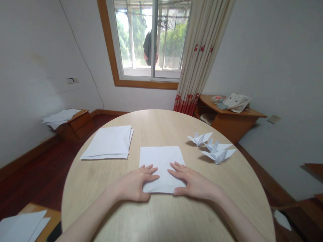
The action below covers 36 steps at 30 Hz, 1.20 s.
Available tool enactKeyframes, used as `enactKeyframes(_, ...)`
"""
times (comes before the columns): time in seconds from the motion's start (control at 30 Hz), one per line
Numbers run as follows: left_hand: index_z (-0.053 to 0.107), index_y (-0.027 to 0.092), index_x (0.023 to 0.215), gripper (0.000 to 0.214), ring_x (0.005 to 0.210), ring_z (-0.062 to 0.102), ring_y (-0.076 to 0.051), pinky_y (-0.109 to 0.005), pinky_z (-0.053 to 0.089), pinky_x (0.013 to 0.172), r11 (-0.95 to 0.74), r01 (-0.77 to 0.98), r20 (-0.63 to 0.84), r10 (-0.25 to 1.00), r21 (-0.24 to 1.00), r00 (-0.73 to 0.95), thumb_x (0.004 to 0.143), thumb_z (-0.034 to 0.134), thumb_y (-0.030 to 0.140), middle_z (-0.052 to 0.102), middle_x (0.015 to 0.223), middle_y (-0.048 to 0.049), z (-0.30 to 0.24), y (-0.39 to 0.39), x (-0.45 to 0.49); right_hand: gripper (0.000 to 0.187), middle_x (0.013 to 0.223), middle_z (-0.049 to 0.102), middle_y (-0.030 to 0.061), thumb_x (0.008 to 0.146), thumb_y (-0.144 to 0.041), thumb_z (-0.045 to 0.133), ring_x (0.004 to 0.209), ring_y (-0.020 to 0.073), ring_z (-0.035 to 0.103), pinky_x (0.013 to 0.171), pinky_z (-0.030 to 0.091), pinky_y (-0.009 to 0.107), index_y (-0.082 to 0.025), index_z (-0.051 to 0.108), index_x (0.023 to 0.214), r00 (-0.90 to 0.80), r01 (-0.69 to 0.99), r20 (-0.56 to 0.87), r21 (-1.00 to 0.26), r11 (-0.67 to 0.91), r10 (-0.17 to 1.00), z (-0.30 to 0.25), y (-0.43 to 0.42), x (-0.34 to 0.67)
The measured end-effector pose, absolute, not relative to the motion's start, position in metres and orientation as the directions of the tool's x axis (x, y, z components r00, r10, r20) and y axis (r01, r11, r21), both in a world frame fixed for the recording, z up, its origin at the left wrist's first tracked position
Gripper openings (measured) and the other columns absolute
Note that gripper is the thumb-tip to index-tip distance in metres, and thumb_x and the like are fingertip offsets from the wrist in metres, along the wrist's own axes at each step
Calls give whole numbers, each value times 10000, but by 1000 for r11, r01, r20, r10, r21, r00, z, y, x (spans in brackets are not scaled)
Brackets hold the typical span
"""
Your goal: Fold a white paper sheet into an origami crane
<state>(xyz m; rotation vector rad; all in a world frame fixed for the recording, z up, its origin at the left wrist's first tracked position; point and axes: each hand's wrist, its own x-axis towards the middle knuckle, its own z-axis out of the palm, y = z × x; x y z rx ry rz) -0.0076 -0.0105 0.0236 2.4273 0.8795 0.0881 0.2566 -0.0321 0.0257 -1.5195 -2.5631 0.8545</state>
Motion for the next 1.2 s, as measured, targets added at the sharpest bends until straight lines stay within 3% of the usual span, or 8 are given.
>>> enactKeyframes(0.17,582,177,1285,630,1339,393,-292,-468,269,1122,-602,579,-102,639,550,762,656,622,167,456,1415,-126,30,-11,-10,955,1531,205,146,631,-671,711,1422,344,155,1143,166,536,-202,416,1409,-536,781,-237,-503,369,810,27,-34,258)
enactKeyframes(0.33,712,201,1050,362,1154,591,-256,-367,418,1013,-570,548,-3,691,612,723,710,592,175,607,1285,-87,34,-13,-14,744,1499,327,116,696,-413,758,1406,343,223,1121,218,561,-245,488,1368,-565,735,-158,-543,406,810,26,-37,261)
enactKeyframes(0.47,710,186,1012,278,916,680,-202,-270,502,816,-526,551,25,737,647,675,779,559,202,710,1098,-60,34,-14,-14,643,1493,357,83,728,-168,628,1406,302,248,1127,242,531,-235,508,1355,-565,726,-160,-562,396,809,29,-40,264)
enactKeyframes(0.67,717,181,956,237,740,666,-169,-234,486,699,-497,571,58,785,654,617,861,535,298,741,845,-39,34,-13,-15,575,1462,409,109,705,-118,548,1362,290,353,1108,300,508,-185,585,1275,-544,724,-131,-572,385,829,38,-42,264)
enactKeyframes(0.8,708,191,969,251,739,657,-167,-235,474,659,-520,557,122,792,648,598,892,511,327,738,879,-40,36,-13,-16,313,1372,531,100,730,-156,566,1312,303,432,1074,345,518,-200,696,1011,-525,685,-11,-599,414,851,39,-43,264)
enactKeyframes(0.93,679,210,1034,260,842,656,-173,-232,488,662,-548,501,233,796,670,559,920,482,334,720,1015,-41,34,-13,-17,134,1310,593,91,771,-205,566,1275,300,479,1052,368,516,-209,659,869,-501,664,116,-584,467,858,41,-44,266)
enactKeyframes(1.2,627,218,1132,279,842,645,-160,-251,506,716,-570,471,353,808,673,472,940,450,316,681,1127,-46,33,-10,-18,255,1090,697,94,826,-331,586,1021,267,631,904,484,438,-213,643,1045,-399,695,268,-535,480,877,50,-44,271)
